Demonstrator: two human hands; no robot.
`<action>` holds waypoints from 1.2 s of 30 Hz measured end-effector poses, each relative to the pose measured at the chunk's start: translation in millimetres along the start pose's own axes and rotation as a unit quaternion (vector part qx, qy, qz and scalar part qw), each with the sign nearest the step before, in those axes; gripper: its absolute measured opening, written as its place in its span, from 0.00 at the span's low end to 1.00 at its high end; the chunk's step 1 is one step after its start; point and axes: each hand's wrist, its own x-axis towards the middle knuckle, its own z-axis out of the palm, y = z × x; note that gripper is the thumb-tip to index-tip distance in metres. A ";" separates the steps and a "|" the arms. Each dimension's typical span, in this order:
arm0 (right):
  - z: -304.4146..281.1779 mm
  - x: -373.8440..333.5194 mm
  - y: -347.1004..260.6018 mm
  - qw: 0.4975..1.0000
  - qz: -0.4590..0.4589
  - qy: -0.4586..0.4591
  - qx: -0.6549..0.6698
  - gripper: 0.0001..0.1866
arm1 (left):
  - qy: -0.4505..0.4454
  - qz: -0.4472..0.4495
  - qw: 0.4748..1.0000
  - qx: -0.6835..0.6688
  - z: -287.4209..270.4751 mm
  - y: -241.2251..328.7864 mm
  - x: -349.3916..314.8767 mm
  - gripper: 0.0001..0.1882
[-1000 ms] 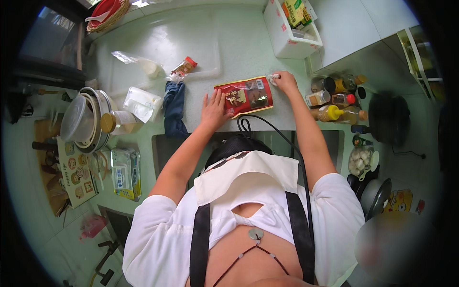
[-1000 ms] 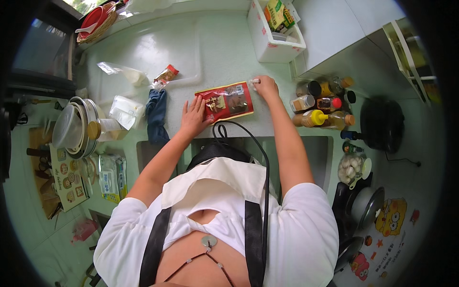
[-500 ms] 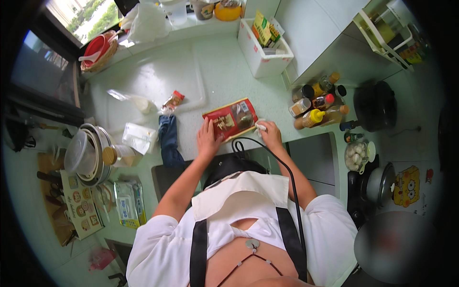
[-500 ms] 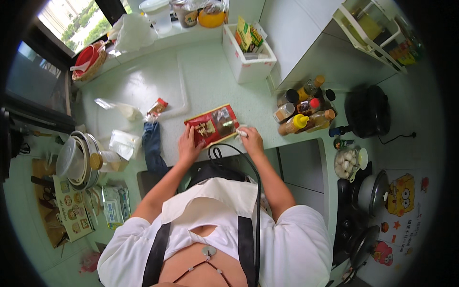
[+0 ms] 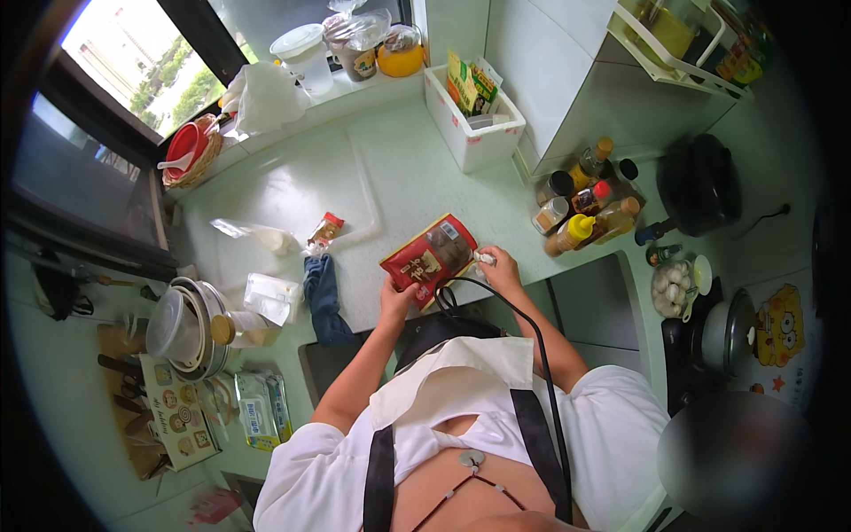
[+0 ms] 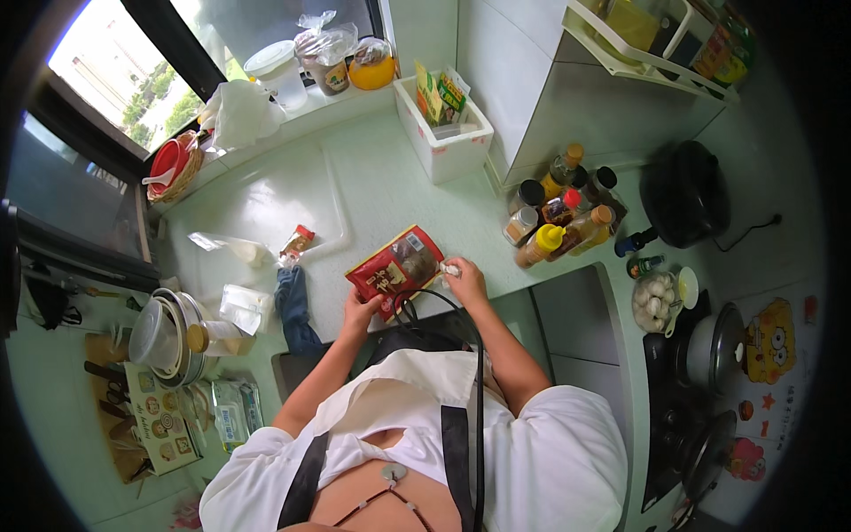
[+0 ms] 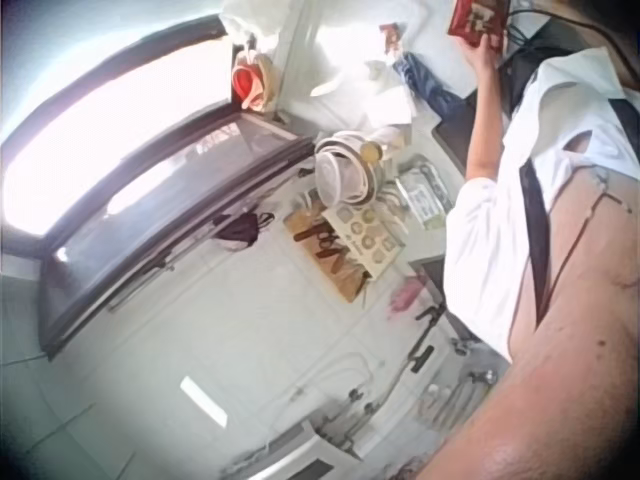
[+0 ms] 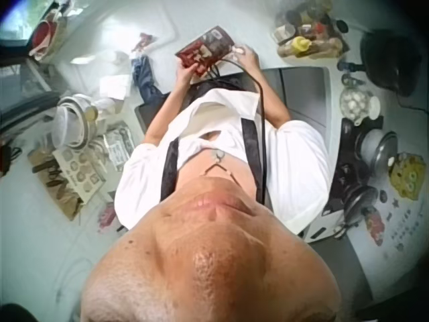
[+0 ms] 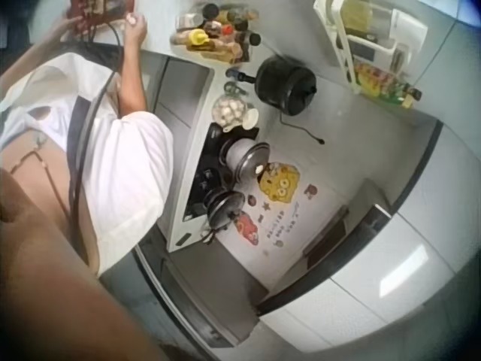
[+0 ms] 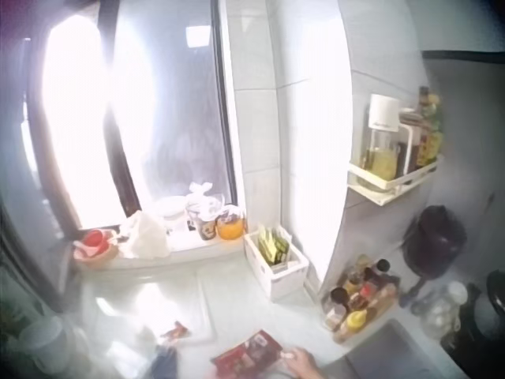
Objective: The person holds packages of food items, wipes them down sequentially with a cloth, inspects their wrappers, and organizes them inside a white container on a kitchen workspace counter.
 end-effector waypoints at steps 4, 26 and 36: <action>-7.0 2.9 2.9 0.999 0.038 -0.015 0.021 0.13 | 0.018 0.028 0.989 0.147 23.6 26.6 -7.2 0.29; -43.0 45.5 -20.0 0.978 0.047 -0.103 0.175 0.12 | -0.034 0.201 0.979 -0.027 154.6 306.2 133.8 0.14; -56.1 62.0 -26.4 0.977 0.014 -0.104 0.186 0.12 | 0.015 0.213 0.967 0.140 206.8 320.3 242.6 0.12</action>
